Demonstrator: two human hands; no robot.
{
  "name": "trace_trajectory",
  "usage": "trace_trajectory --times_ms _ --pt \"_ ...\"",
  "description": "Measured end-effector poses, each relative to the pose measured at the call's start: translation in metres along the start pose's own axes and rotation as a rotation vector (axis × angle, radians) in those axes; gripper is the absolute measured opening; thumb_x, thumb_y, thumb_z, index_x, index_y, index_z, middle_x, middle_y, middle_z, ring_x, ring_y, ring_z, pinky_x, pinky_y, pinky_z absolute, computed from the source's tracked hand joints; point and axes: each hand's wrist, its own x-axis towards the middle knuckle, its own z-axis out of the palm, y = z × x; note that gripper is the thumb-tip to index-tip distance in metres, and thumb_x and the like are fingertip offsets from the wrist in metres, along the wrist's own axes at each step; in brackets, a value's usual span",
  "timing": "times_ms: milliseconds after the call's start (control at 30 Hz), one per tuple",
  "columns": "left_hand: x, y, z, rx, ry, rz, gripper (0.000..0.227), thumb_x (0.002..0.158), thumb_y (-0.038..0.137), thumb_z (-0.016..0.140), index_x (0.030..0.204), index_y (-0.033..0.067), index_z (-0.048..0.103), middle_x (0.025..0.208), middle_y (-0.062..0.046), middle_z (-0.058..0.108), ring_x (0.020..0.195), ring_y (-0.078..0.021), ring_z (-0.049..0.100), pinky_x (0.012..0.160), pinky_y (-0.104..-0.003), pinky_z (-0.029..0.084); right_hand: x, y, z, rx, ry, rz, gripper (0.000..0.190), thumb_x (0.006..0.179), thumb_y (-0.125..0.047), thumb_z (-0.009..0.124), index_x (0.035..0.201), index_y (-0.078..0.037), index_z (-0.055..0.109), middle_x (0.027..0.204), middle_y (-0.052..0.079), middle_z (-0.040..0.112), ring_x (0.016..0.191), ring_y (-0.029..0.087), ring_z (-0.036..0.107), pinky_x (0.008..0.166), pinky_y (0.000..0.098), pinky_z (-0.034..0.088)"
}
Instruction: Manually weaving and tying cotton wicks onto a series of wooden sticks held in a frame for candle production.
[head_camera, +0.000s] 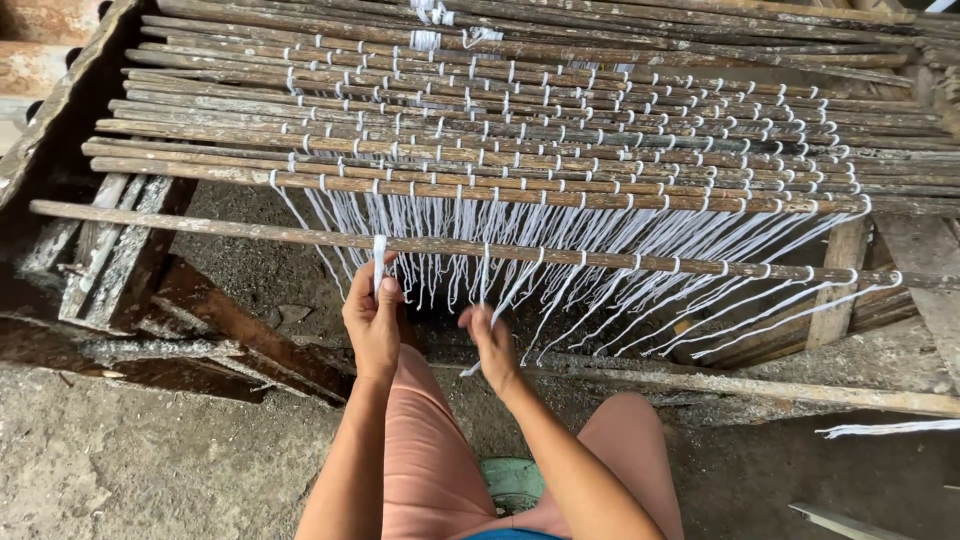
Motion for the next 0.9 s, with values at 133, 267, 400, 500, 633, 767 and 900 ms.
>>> trace_trajectory --times_ms 133,267,400,500,633,767,900 --pt "-0.009 -0.029 -0.005 -0.005 0.083 0.028 0.025 0.108 0.024 0.054 0.125 0.0087 0.065 0.075 -0.007 0.061 0.065 -0.0123 0.047 0.065 -0.029 0.046 -0.047 0.064 -0.018 -0.190 -0.145 0.111 0.040 0.105 -0.047 0.056 0.106 -0.008 0.068 0.087 0.011 0.067 0.080 0.021 0.061 0.076 0.0351 0.050" --pt "-0.011 -0.017 -0.010 -0.082 0.075 0.010 0.019 0.107 0.021 0.054 0.111 0.0087 0.068 0.072 -0.003 0.060 0.060 -0.0104 0.050 0.059 -0.025 0.043 -0.069 0.081 -0.033 -0.679 -0.739 0.742 0.054 0.095 -0.053 0.069 0.109 -0.006 0.048 0.102 0.015 0.053 0.092 0.029 0.047 0.079 0.0437 0.040" --pt "-0.004 -0.007 -0.011 -0.114 0.071 -0.034 0.021 0.107 0.017 0.055 0.107 0.0072 0.073 0.066 -0.008 0.065 0.051 -0.0118 0.048 0.053 -0.026 0.044 -0.027 0.068 -0.005 -0.411 -0.955 0.595 0.046 0.100 -0.042 0.053 0.111 0.002 0.062 0.085 0.018 0.072 0.060 0.021 0.067 0.042 0.0258 0.053" --pt "-0.005 0.006 -0.007 -0.112 0.065 -0.042 0.020 0.106 0.017 0.055 0.106 0.0048 0.071 0.061 -0.007 0.063 0.050 -0.0099 0.045 0.052 -0.025 0.042 0.008 -0.079 0.048 -0.105 -0.233 0.065 0.012 0.099 -0.012 0.062 0.096 -0.006 0.073 0.072 0.007 0.065 0.069 0.014 0.060 0.061 0.0279 0.051" --pt "-0.005 0.016 -0.006 -0.041 0.069 -0.013 0.016 0.105 0.016 0.058 0.104 0.0047 0.070 0.057 -0.005 0.062 0.051 -0.0095 0.044 0.053 -0.025 0.043 0.038 -0.147 0.079 0.146 -0.121 -0.102 0.031 0.098 -0.012 0.068 0.128 -0.007 0.062 0.095 0.002 0.061 0.085 0.008 0.057 0.077 0.0226 0.053" --pt "0.004 0.020 -0.010 -0.121 0.133 -0.008 0.017 0.107 0.018 0.054 0.103 0.0046 0.065 0.063 -0.010 0.065 0.049 -0.0144 0.055 0.045 -0.025 0.042 0.049 -0.148 0.081 0.086 -0.029 -0.180 0.014 0.096 -0.016 0.073 0.106 -0.007 0.076 0.093 0.004 0.070 0.078 0.007 0.059 0.064 0.0202 0.055" --pt "0.026 0.050 -0.016 -0.164 0.229 0.014 0.018 0.109 0.019 0.049 0.104 0.0051 0.059 0.072 -0.010 0.065 0.055 -0.0147 0.062 0.046 -0.021 0.044 0.050 -0.142 0.073 0.356 0.031 -0.054 0.018 0.100 -0.020 0.067 0.110 -0.010 0.077 0.100 0.009 0.078 0.087 0.011 0.068 0.077 0.0227 0.059"
